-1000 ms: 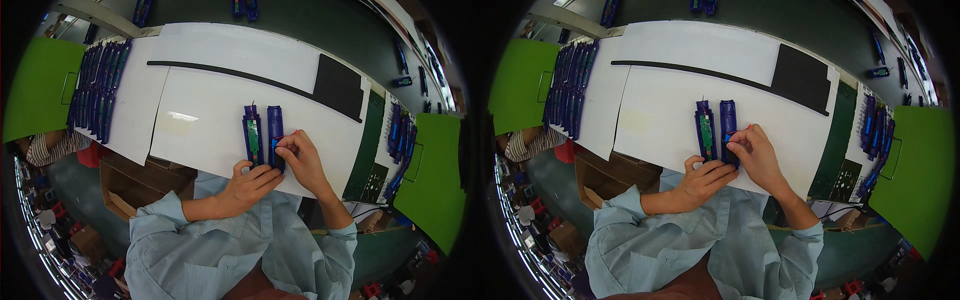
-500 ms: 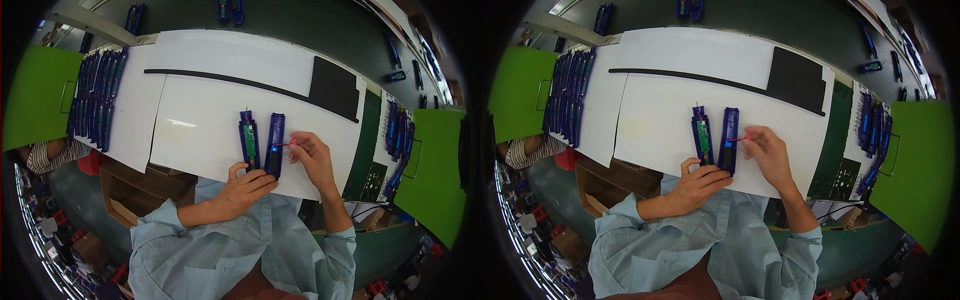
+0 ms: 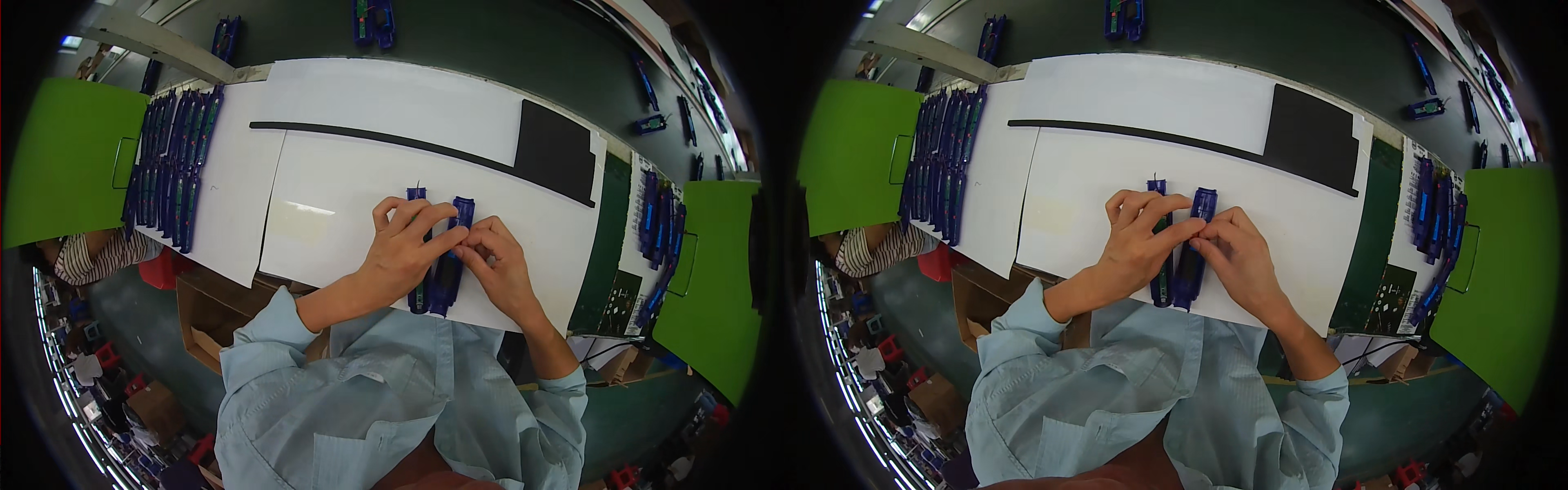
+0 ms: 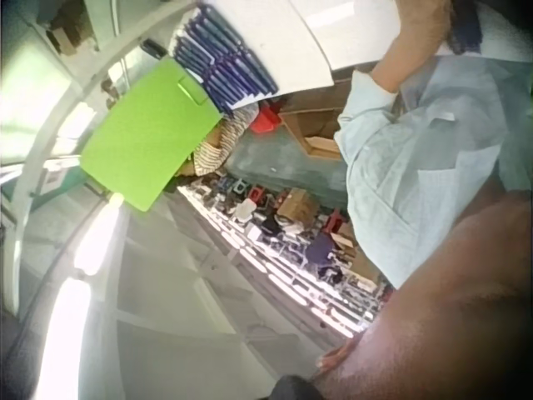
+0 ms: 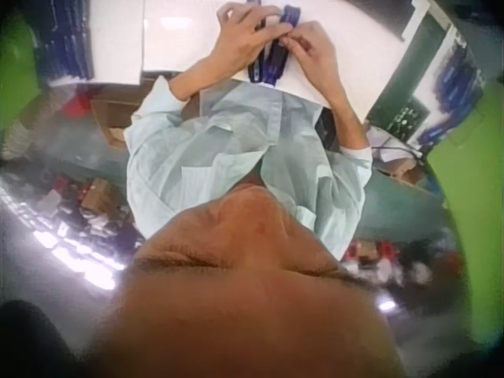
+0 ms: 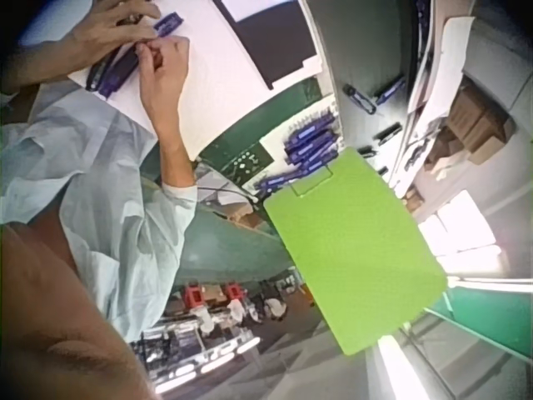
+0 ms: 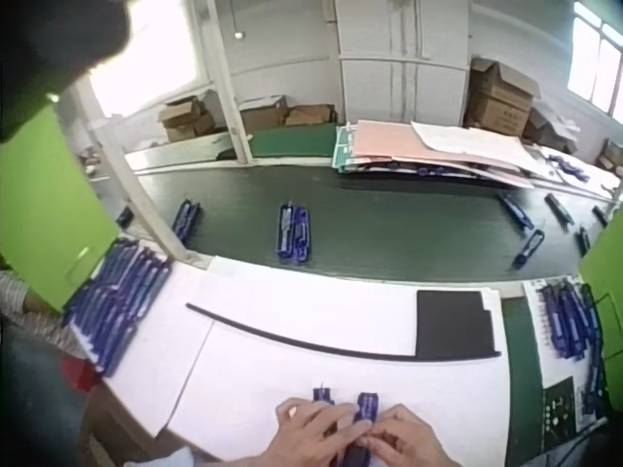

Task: The person repeatedly picks up blue plastic casings and small black foam pieces from a white table, inserts the foam into the casings, and places the assembled units on a green conveyor belt. The person handles the items one at a time throughout the clip.

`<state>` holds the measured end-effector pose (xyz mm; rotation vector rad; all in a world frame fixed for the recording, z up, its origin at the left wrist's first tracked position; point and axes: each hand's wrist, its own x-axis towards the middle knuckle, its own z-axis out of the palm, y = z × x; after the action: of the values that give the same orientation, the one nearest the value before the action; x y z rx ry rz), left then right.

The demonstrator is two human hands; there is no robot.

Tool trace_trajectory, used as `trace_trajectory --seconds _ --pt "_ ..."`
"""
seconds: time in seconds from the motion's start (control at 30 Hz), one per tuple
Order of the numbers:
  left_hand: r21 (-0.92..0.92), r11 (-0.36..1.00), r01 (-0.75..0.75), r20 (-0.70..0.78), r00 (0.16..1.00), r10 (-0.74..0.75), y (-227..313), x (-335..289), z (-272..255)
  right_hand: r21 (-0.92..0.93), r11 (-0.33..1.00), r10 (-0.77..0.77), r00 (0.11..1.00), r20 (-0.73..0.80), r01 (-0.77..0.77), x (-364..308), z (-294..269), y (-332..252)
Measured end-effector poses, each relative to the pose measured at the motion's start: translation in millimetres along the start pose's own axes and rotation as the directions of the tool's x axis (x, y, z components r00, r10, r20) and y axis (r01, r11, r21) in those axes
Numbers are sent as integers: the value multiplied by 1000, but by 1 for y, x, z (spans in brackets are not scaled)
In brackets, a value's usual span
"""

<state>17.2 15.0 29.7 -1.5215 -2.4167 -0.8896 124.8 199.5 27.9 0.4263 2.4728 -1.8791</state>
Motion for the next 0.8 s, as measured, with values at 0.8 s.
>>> trace_trajectory --seconds 0.8 --pt "-156 914 375 -16 924 -382 37 -72 0 -330 805 -486 867 111 493 2 26 -7"
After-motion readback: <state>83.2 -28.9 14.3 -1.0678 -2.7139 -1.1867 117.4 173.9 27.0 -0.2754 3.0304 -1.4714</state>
